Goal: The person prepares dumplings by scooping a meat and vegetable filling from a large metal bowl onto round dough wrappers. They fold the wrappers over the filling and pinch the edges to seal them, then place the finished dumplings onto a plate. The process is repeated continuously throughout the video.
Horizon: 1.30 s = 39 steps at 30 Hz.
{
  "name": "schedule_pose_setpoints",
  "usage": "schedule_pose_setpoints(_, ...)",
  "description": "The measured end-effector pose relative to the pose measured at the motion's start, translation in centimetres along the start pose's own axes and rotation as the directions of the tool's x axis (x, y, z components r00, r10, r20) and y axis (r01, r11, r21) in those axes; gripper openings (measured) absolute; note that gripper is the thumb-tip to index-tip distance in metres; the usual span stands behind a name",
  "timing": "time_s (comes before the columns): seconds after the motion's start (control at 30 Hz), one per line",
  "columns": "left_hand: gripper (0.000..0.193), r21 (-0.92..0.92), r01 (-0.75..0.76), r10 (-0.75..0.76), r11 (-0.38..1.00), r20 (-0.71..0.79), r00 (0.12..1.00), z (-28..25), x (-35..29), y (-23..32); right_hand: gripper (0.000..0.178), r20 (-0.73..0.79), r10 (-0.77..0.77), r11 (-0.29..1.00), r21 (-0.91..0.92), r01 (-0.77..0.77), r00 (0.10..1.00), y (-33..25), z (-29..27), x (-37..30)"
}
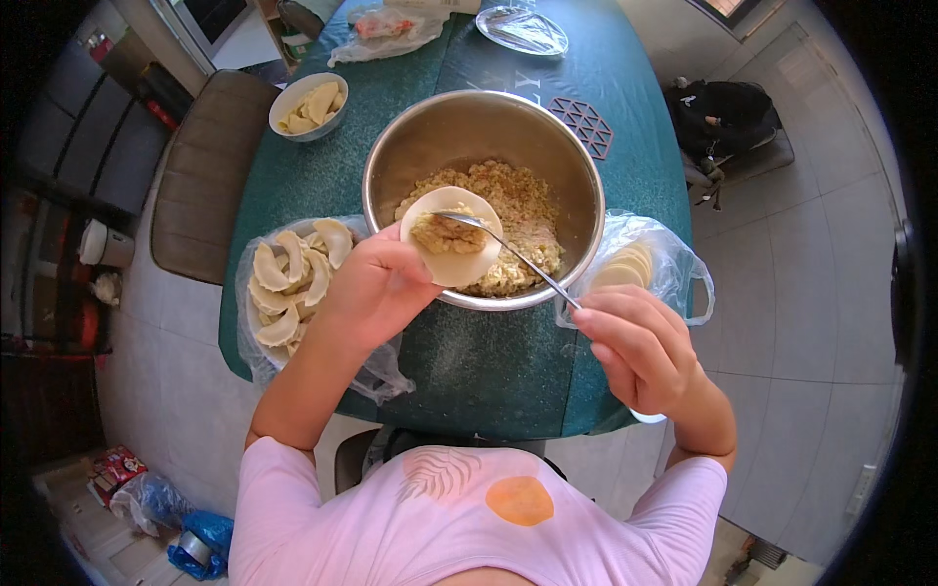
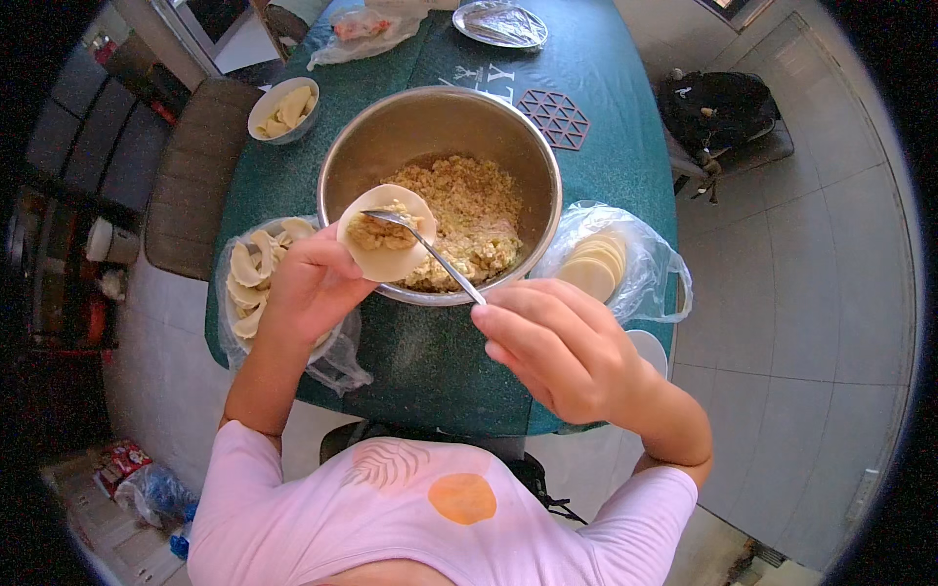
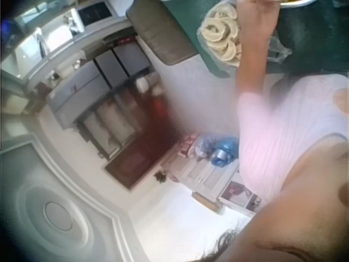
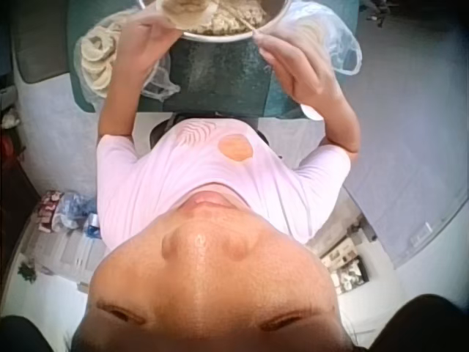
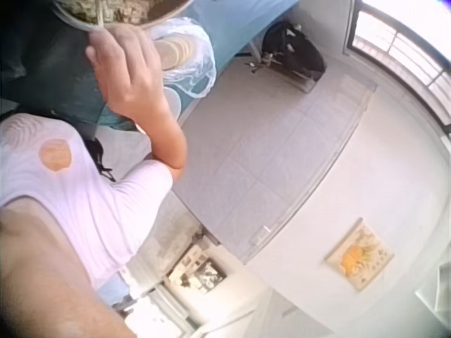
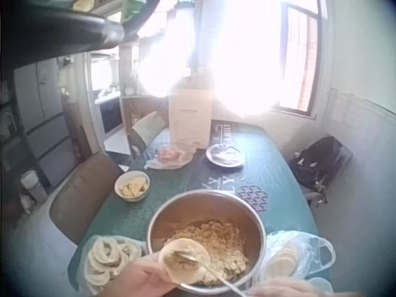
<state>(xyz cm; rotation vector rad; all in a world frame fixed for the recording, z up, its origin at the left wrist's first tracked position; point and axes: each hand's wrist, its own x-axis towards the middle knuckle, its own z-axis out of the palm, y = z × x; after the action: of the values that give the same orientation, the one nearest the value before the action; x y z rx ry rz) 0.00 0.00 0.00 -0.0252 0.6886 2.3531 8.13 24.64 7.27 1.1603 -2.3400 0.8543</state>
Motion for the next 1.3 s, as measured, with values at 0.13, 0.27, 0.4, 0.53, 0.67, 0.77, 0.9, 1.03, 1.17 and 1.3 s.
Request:
schedule_pose_setpoints(0.13, 0.062, -0.026, -0.003, 0.004, 1.0, 0.034, 0.999, 0.2, 0.2, -0.1, 0.027, 0.002, -0.081, 0.995, -0.056, 0.081, 0.997, -0.6, -0.2, 0.0)
schedule_pose_setpoints(0.27, 0.065, -0.062, -0.015, 0.018, 0.998, 0.061, 0.998, -0.1, 0.2, -0.2, 0.024, -0.058, -0.019, 0.999, -0.051, 0.016, 0.998, -1.4, -0.6, -0.5)
schedule_pose_setpoints(0.4, 0.067, 0.022, -0.072, 0.073, 0.997, -0.045, 0.996, 0.1, -0.5, 0.0, 0.024, -0.028, 0.154, 0.962, -0.224, -0.156, 0.988, 0.1, -0.4, -0.4)
schedule_pose_setpoints(0.53, 0.068, 0.034, -0.025, 0.024, 0.999, 0.02, 0.999, 1.2, -1.1, -0.7, 0.03, 0.246, 0.203, 0.959, -0.247, -0.141, 0.948, 3.7, 2.6, -3.1)
schedule_pose_setpoints(0.67, 0.071, 0.128, 0.027, -0.03, 0.991, 0.017, 0.999, 3.1, -3.3, -1.5, 0.034, 0.179, 0.353, 0.927, -0.196, -0.318, 0.918, 1.7, 1.4, -3.7)
schedule_pose_setpoints(0.77, 0.072, 0.17, 0.127, -0.145, 0.977, 0.102, 0.984, 4.3, -5.2, -2.4, 0.02, -0.079, 0.709, 0.699, -0.056, -0.713, 0.701, -0.2, -2.1, -6.8)
schedule_pose_setpoints(0.9, 0.068, 0.135, 0.402, -0.424, 0.906, 0.268, 0.865, 5.5, -5.6, -5.9, 0.016, 0.071, 0.896, 0.428, -0.399, -0.811, 0.438, -1.5, -2.7, -14.2)
schedule_pose_setpoints(1.03, 0.068, 0.126, 0.509, -0.524, 0.852, 0.235, 0.819, 6.9, -4.8, -9.9, 0.029, 0.114, 0.957, 0.282, -0.591, -0.756, 0.268, -1.7, -0.8, -18.1)
schedule_pose_setpoints(1.17, 0.071, 0.139, 0.504, -0.523, 0.852, 0.228, 0.821, 7.2, -3.5, -12.6, 0.028, 0.121, 0.94, 0.332, -0.537, -0.776, 0.319, -2.9, -1.3, -19.0)
schedule_pose_setpoints(1.3, 0.071, 0.143, 0.543, -0.562, 0.827, 0.232, 0.794, 7.9, -3.2, -14.0, 0.033, 0.001, 0.866, 0.482, -0.268, -0.834, 0.5, -4.3, -3.5, -18.3)
